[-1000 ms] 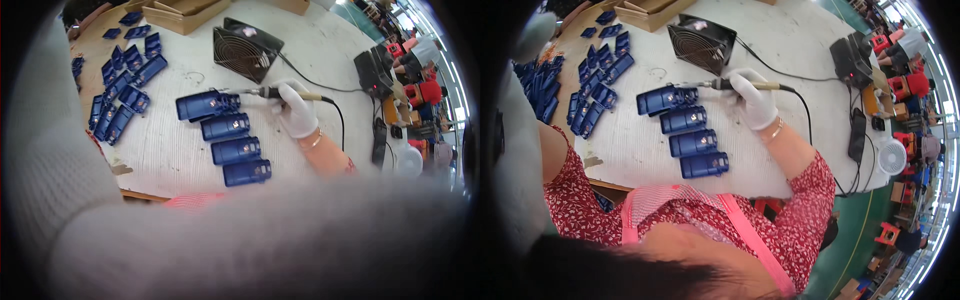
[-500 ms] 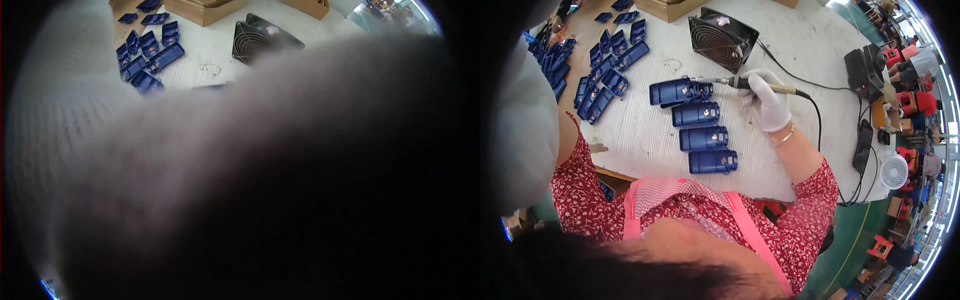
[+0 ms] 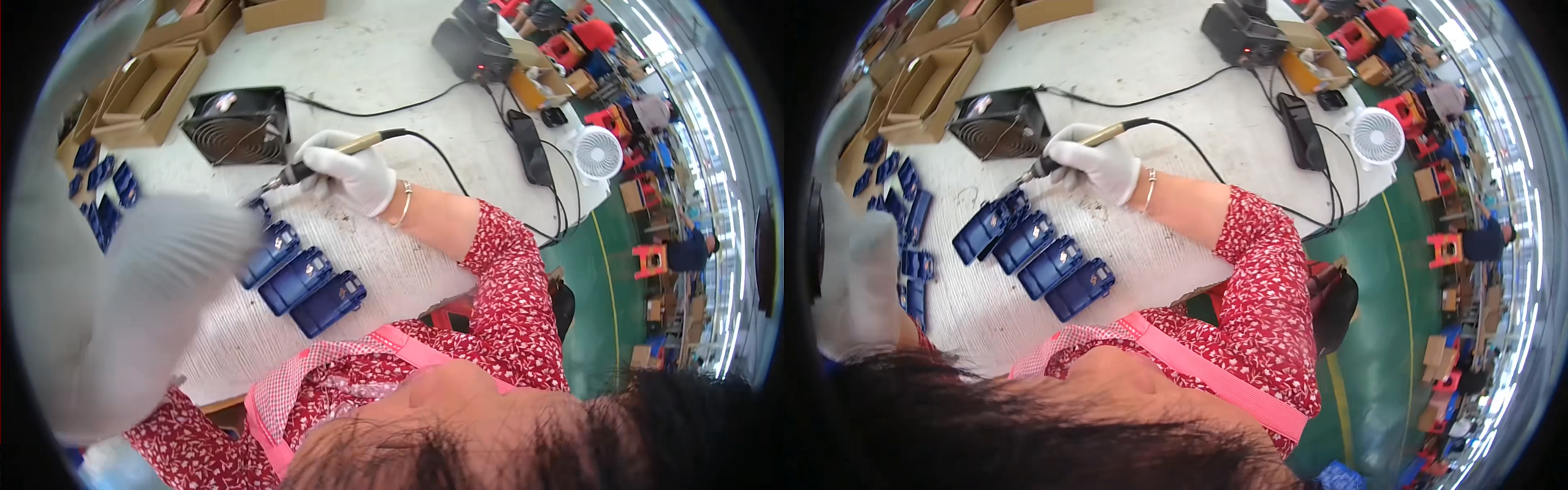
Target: The person solders components into plastic casings using a soldering iron, stacks the processed casings on the table, and places them into a cardboard box.
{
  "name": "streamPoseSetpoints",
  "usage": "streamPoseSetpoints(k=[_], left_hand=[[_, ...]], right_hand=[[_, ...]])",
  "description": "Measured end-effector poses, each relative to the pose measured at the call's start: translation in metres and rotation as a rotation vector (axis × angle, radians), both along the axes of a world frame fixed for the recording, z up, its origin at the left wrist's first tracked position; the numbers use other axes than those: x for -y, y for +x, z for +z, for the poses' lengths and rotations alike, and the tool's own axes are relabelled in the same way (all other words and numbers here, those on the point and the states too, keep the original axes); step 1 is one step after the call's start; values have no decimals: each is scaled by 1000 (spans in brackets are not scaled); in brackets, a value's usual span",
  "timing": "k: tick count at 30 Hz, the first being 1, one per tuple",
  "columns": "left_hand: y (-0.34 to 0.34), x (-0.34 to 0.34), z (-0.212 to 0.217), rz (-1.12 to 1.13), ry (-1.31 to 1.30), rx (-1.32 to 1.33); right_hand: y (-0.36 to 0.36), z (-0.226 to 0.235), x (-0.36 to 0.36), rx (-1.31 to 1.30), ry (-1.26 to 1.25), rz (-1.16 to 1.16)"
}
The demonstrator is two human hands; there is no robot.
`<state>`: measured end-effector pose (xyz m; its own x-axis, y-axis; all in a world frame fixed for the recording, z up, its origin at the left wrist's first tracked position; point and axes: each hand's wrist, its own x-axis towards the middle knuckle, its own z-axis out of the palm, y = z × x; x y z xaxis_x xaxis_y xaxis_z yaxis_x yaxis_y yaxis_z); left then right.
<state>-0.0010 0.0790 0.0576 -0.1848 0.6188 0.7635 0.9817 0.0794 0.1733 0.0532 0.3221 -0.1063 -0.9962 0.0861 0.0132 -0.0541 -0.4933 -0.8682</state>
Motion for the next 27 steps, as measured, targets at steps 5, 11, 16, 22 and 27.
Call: streamPoseSetpoints(k=[5,11,16,22,27], left_hand=[[-29,10,-34,238,-85,215],[-30,10,-58,313,-200,556],[5,24,-11,-169,20,37],[28,9,11,-58,-72,76],[30,0,-1,0,-64,202]], right_hand=[[7,3,0,16,50,-54],[8,7,1,7,86,-87],[6,6,2,28,108,21],[6,2,6,26,147,-41],[5,-3,8,19,175,-48]])
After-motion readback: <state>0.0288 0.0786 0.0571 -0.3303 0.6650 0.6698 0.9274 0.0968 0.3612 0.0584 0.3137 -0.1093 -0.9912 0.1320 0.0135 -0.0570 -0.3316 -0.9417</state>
